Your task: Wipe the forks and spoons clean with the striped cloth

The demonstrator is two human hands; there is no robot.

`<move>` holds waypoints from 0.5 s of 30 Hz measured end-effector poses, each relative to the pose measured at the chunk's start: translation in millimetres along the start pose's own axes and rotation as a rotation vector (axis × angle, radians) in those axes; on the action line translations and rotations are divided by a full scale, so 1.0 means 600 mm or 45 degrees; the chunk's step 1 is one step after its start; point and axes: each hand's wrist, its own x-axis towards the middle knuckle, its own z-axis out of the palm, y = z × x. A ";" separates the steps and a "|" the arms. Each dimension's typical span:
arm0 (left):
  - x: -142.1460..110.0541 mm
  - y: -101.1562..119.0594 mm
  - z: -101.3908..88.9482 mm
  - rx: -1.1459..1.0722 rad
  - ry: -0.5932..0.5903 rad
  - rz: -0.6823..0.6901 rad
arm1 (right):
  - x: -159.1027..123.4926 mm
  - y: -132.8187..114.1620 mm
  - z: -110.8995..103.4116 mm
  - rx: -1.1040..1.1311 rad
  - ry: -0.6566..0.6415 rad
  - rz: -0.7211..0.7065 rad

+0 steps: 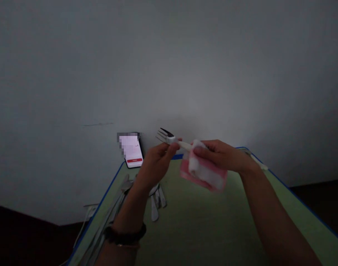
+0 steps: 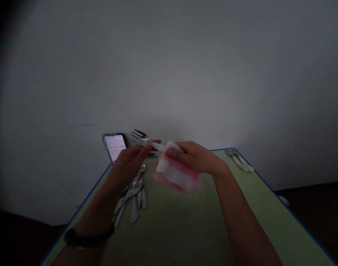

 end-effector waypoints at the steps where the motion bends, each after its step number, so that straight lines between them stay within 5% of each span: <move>1: 0.001 -0.001 0.008 -0.039 0.005 -0.020 | 0.003 0.000 0.004 -0.052 0.032 -0.040; 8: 0.002 -0.009 0.038 -0.603 0.153 -0.229 | 0.011 -0.003 0.018 -0.261 0.140 -0.134; 15: 0.009 -0.012 0.030 -0.969 0.447 -0.170 | 0.011 0.010 0.009 -0.113 0.170 -0.078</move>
